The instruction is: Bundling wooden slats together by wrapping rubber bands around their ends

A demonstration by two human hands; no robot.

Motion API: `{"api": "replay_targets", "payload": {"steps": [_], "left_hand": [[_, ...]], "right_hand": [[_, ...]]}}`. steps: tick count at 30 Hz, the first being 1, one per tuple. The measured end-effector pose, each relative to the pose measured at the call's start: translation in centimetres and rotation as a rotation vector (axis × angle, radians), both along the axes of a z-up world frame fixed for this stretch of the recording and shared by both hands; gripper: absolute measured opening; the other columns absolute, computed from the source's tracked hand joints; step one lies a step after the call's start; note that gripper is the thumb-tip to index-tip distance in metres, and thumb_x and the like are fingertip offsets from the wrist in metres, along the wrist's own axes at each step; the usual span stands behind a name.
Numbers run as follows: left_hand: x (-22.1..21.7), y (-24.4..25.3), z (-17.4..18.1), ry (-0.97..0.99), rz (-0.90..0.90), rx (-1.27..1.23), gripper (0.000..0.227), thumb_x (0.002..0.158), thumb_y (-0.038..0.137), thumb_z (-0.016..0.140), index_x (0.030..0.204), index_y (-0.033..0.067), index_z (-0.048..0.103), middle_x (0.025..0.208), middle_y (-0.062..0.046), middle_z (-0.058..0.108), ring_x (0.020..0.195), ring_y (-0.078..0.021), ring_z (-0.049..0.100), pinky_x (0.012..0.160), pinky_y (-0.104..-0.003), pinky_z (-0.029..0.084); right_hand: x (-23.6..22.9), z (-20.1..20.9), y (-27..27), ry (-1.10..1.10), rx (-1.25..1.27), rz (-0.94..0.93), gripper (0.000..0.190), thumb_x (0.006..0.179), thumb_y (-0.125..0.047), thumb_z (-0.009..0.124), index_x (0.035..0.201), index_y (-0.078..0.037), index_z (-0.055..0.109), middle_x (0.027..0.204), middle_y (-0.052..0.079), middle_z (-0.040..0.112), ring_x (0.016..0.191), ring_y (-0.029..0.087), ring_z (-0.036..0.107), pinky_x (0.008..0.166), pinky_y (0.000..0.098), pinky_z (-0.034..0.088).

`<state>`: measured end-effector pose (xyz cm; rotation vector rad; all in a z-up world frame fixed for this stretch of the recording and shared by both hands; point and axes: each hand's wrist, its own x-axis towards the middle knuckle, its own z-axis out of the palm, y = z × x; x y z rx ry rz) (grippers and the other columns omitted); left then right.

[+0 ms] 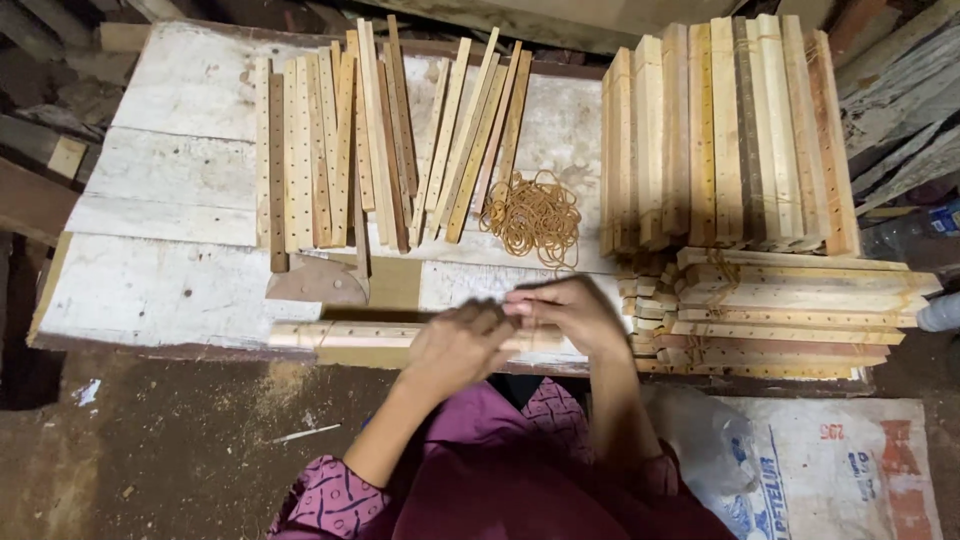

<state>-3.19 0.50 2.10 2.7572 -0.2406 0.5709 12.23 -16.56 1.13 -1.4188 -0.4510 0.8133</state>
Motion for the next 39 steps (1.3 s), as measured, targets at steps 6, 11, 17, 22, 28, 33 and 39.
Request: {"api": "replay_targets", "payload": {"steps": [6, 11, 17, 22, 28, 33, 39], "left_hand": [[-1.3, -0.6, 3.4, 0.039, 0.158, -0.44, 0.032, 0.092, 0.042, 0.07, 0.109, 0.0145, 0.073, 0.089, -0.01, 0.075, 0.085, -0.0319, 0.074, 0.07, -0.042, 0.06], [-2.4, -0.3, 7.7, 0.32, 0.333, -0.593, 0.037, 0.09, 0.042, 0.071, 0.114, 0.0139, 0.075, 0.099, -0.013, 0.079, 0.09, -0.04, 0.074, 0.07, -0.052, 0.059], [-0.6, -0.4, 9.2, 0.415, 0.147, -0.384, 0.036, 0.091, 0.041, 0.068, 0.116, 0.0162, 0.077, 0.097, -0.016, 0.079, 0.087, -0.044, 0.074, 0.074, -0.056, 0.058], [1.4, -2.7, 9.6, 0.459, 0.044, -0.326, 0.038, 0.092, 0.039, 0.066, 0.122, 0.0171, 0.074, 0.095, -0.017, 0.078, 0.086, -0.0447, 0.074, 0.074, -0.056, 0.058], [5.4, -6.8, 4.5, 0.304, -0.099, -0.207, 0.043, 0.093, 0.036, 0.065, 0.131, 0.0156, 0.065, 0.095, -0.015, 0.074, 0.087, -0.0411, 0.073, 0.075, -0.052, 0.058], [10.9, -11.8, 2.8, 0.033, -0.165, -0.171, 0.033, 0.095, 0.033, 0.064, 0.124, 0.0177, 0.067, 0.092, -0.007, 0.07, 0.093, -0.0305, 0.071, 0.079, -0.042, 0.056], [19.0, -19.0, 9.3, 0.175, -0.226, -0.779, 0.034, 0.111, 0.014, 0.039, 0.078, 0.0121, 0.04, 0.07, 0.001, 0.036, 0.055, -0.011, 0.028, 0.042, -0.023, 0.031]], "right_hand": [[1.3, -10.4, 1.6, 0.458, 0.301, 0.035, 0.067, 0.094, -0.049, 0.064, 0.134, 0.005, 0.064, 0.119, 0.025, 0.072, 0.101, 0.035, 0.074, 0.083, 0.0415, 0.062], [-1.7, -5.6, -1.4, -0.281, 0.197, -0.186, 0.075, 0.069, 0.002, 0.085, 0.14, -0.002, 0.061, 0.128, 0.021, 0.07, 0.108, 0.025, 0.071, 0.075, 0.0328, 0.065], [-2.0, -1.8, -2.4, -0.338, 0.138, -0.202, 0.038, 0.067, 0.0, 0.093, 0.101, 0.003, 0.077, 0.091, 0.018, 0.081, 0.089, 0.02, 0.076, 0.078, 0.0333, 0.062], [-1.8, -2.3, -6.5, -0.27, 0.134, -0.236, 0.04, 0.068, 0.0, 0.091, 0.102, 0.006, 0.072, 0.095, 0.022, 0.079, 0.092, 0.025, 0.076, 0.081, 0.0357, 0.06], [0.6, -0.9, -16.6, -0.486, 0.016, -0.764, 0.038, 0.087, -0.003, 0.074, 0.124, 0.001, 0.069, 0.101, 0.015, 0.076, 0.09, 0.015, 0.066, 0.078, 0.0282, 0.054], [5.0, 1.7, -25.3, -0.513, 0.237, -1.288, 0.052, 0.095, -0.008, 0.065, 0.144, 0.004, 0.055, 0.091, -0.004, 0.055, 0.084, 0.001, 0.055, 0.07, 0.0097, 0.045], [17.5, -1.3, -33.5, -1.106, 0.32, -1.418, 0.039, 0.107, -0.001, 0.067, 0.137, 0.017, 0.051, 0.137, 0.033, 0.06, 0.121, 0.034, 0.066, 0.105, 0.0402, 0.058]]}}
